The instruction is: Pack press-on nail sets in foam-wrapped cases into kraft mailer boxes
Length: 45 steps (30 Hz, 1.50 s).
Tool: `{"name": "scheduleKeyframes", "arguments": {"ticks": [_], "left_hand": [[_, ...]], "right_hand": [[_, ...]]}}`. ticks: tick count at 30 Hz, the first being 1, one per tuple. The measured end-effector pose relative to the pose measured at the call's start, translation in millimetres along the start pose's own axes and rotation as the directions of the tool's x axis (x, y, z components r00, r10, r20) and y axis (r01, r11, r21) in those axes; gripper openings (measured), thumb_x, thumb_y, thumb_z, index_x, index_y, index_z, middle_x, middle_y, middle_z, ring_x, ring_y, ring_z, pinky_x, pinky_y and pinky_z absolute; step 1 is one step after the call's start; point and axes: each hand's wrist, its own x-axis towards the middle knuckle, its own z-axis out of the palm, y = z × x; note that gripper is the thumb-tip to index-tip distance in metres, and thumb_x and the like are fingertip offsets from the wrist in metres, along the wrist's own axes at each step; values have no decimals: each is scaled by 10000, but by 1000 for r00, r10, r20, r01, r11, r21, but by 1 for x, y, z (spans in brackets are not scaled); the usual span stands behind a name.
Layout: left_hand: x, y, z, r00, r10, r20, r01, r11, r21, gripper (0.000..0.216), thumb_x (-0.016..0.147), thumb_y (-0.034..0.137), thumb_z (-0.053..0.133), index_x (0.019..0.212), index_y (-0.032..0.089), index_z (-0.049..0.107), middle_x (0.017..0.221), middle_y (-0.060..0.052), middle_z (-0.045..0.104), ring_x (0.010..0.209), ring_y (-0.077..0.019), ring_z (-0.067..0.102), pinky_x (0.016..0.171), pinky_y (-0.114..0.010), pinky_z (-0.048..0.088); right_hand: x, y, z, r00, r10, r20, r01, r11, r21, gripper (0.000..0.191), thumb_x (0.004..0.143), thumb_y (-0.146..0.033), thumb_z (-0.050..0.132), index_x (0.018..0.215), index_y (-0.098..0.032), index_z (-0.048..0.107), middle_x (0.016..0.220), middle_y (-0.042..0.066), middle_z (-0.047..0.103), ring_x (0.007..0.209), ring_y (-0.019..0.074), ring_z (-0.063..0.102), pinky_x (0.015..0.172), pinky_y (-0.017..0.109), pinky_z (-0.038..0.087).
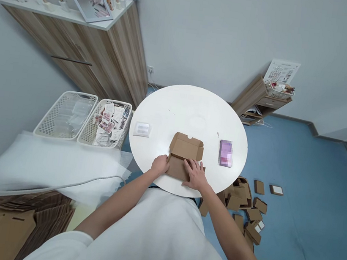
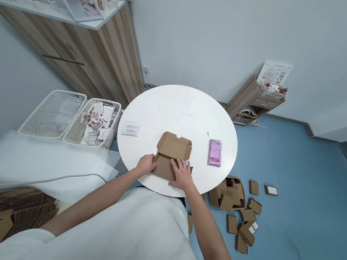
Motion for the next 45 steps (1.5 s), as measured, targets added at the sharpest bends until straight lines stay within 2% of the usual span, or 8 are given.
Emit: {"name": "scheduleKeyframes", "arguments": {"ticks": [10,16,21,28,31,36,42,45], "left_hand": [[-6,-5,3,999,23,-31,-25,996,-82,198,733,219,481,907,159,553,851,-96,616,806,-233,587,674,-309,423],[-25,-13,-2,923,262,-282,-302,947,-109,746,696,477,563,1304,158,273,1259,-144,421,1150,-275,407,925,-362,348],[-25,-10,-8,822,555,-127,-538,830,147,1041,519,544,680,1362,175,191,1420,-131,228,1304,-318,154,1050,-435,122],[-12,-2,-6,855,516,-47,-494,839,226,1031,494,474,713,1356,185,227,1414,-123,257,1323,-327,87,1049,-488,35],[-12,-2,-5,870,490,-58,-468,857,217,1027,496,474,711,1357,198,227,1417,-121,251,1322,-333,84,1044,-494,32],[-13,1,-4,897,437,-74,-418,890,182,1022,508,474,702,1364,199,215,1416,-123,253,1322,-340,72,1041,-484,43],[-10,5,0,901,425,-88,-409,898,161,1007,517,477,697,1361,195,226,1415,-127,258,1321,-343,72,1038,-475,62],[-9,5,2,895,432,-108,-416,898,141,1006,519,473,697,1361,189,226,1415,-131,256,1319,-343,85,1035,-480,70]], "right_hand": [[0,0,-2,1000,-3,-1,3,999,40,1042,575,-559,620,1385,-263,34,1424,103,199,1304,328,138,1019,552,23],[1,4,-3,1000,-11,0,11,999,33,1034,582,-536,621,1385,-255,34,1430,106,188,1309,327,130,1019,548,22],[3,3,-1,999,-31,-19,31,1000,-1,1029,581,-517,629,1389,-239,55,1429,110,196,1301,320,147,1022,549,24],[1,4,-8,998,-47,-29,48,998,48,1008,605,-600,576,1390,-225,67,1417,123,216,1312,313,119,1023,547,39],[-12,12,-3,981,113,-161,-84,981,176,897,679,-617,484,1386,-212,107,1414,131,219,1314,311,125,1020,547,88],[-40,26,22,803,575,-157,-350,668,657,777,776,-517,404,1387,-166,76,1382,161,292,1212,270,378,937,437,349],[-33,26,31,722,690,55,-347,291,892,696,739,-375,464,1350,-136,234,1278,171,455,1050,244,546,850,387,447],[-21,22,25,725,685,75,-293,207,933,578,727,-285,435,1275,-112,371,1196,154,538,1025,228,562,843,379,461]]}}
